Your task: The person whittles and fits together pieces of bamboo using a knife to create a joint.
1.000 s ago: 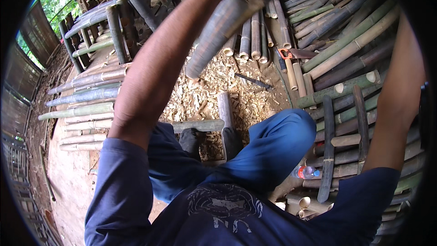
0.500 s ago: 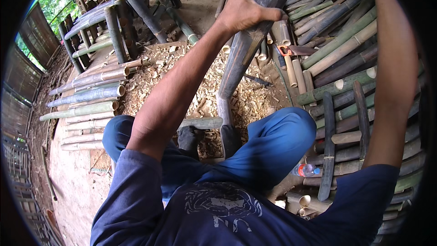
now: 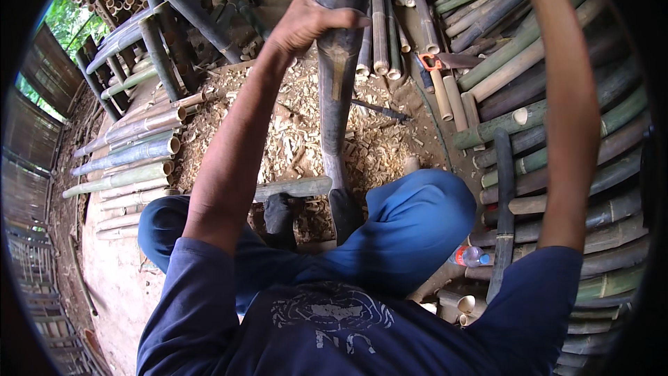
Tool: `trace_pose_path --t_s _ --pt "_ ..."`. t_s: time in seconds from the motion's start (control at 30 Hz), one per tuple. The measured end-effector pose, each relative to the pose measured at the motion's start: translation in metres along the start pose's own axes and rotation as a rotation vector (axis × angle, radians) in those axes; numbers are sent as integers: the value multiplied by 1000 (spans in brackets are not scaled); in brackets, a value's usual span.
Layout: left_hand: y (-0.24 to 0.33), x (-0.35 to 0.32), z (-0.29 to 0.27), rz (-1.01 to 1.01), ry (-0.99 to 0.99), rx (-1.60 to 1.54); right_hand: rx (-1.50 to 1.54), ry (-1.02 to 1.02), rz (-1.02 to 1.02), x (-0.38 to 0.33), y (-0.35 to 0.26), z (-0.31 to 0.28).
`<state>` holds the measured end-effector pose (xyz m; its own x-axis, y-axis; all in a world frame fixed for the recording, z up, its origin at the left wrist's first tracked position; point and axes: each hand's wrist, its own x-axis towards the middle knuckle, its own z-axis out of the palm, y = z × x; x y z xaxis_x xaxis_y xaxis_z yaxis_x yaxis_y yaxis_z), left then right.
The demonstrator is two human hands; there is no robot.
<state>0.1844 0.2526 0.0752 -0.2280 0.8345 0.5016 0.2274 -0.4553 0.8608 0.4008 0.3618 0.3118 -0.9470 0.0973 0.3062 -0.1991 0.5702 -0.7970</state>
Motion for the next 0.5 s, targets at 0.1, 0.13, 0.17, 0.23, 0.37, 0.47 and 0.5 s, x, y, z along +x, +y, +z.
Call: trace_pose_path --t_s 0.1,0.13,0.17,0.23,0.37,0.47,0.5 --pt "-5 -4 -19 -22 -28 55 -179 -79 182 -15 112 23" --pt "-5 -3 -20 -31 -54 16 -444 52 235 -28 160 53" --pt "-4 5 -11 -21 -94 -53 -503 75 275 -43 221 51" --pt "-7 3 -5 -10 -52 34 -244 -151 543 -62 271 92" --pt "-39 -25 16 41 113 139 -393 -290 554 -101 397 153" --pt "-63 -49 42 -52 247 90 -348 -215 708 -106 477 164" --pt "-72 -50 46 27 290 119 -396 -173 730 -112 515 166"
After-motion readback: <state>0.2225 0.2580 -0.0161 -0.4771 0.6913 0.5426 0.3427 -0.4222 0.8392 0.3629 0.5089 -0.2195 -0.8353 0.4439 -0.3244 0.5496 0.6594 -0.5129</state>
